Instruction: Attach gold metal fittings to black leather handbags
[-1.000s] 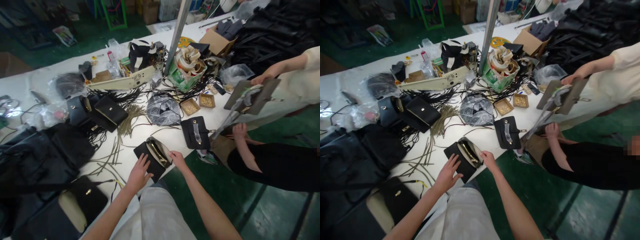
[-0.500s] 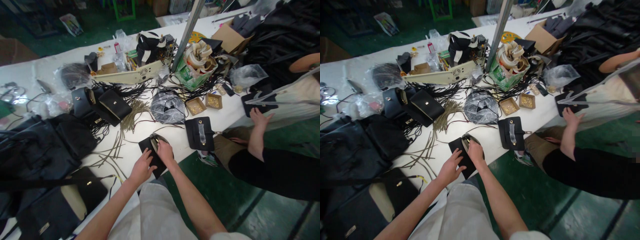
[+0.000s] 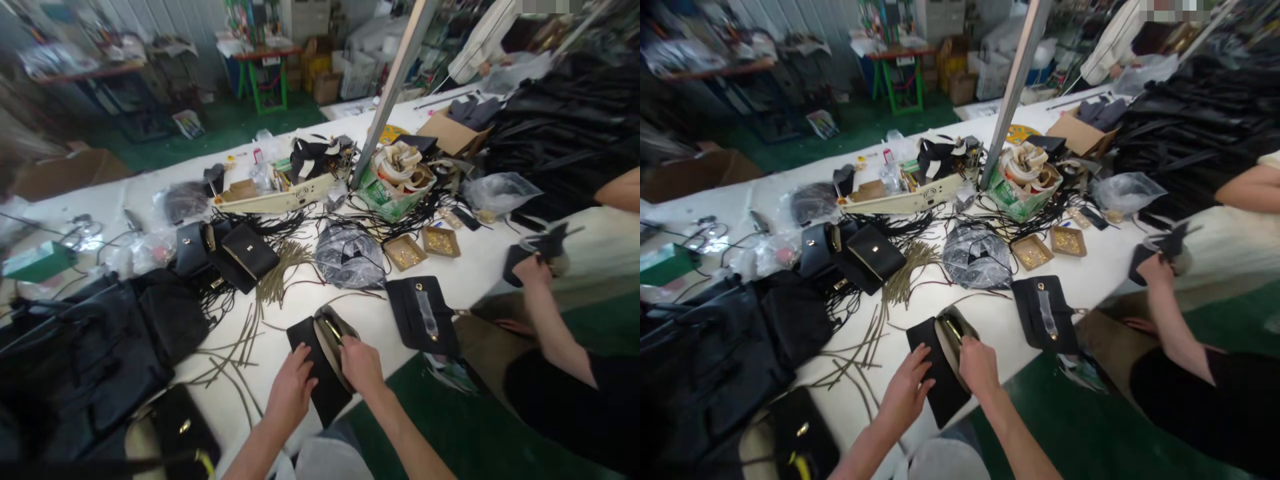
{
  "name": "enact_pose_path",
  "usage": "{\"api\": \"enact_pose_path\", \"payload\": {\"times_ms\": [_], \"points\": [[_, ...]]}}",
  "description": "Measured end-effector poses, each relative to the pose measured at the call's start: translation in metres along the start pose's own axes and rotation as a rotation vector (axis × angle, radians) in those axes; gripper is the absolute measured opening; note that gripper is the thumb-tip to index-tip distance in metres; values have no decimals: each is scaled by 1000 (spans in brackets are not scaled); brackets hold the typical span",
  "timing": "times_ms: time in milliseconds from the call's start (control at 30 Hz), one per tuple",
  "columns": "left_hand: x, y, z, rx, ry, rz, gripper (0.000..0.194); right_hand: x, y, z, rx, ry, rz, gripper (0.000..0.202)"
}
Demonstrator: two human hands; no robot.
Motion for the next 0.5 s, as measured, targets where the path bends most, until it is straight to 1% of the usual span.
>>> {"api": "enact_pose_path", "payload": {"times_ms": [67, 133, 167, 233, 267, 300, 333, 367, 400, 433, 467, 500], "points": [[5, -4, -25, 85, 74, 56, 33, 26, -18, -24, 31, 73, -59, 20], [15, -5, -55, 166, 194, 68, 35, 66, -49, -53, 67, 137, -125, 18], [21, -2, -71, 191, 265, 58, 35, 88, -69, -68, 85, 165, -160, 18], [33, 7, -100, 190, 409, 27, 34, 126, -117, -98, 119, 206, -239, 23], [38, 12, -111, 181, 471, 19, 36, 140, -141, -110, 133, 231, -279, 25], [41, 16, -119, 168, 526, 11, 41, 149, -163, -119, 142, 254, -320, 21], [44, 17, -123, 148, 580, 1, 45, 154, -180, -124, 149, 282, -359, 18], [45, 16, -123, 121, 619, 9, 44, 155, -192, -124, 157, 311, -398, 19], [45, 13, -119, 82, 633, 17, 39, 152, -195, -122, 165, 342, -425, 19], [46, 6, -108, 41, 588, 8, 36, 146, -189, -119, 168, 378, -429, 18], [44, 1, -96, -1, 580, 34, 32, 135, -172, -116, 173, 431, -400, 17], [39, -5, -84, -53, 616, 59, 28, 120, -145, -116, 201, 516, -346, 18]]}}
Point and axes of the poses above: each hand's wrist, its own x-axis towards the middle knuckle, its own z-axis out of the palm, y = z × x, the point moved 6 cm from there along x, towards the middle knuckle
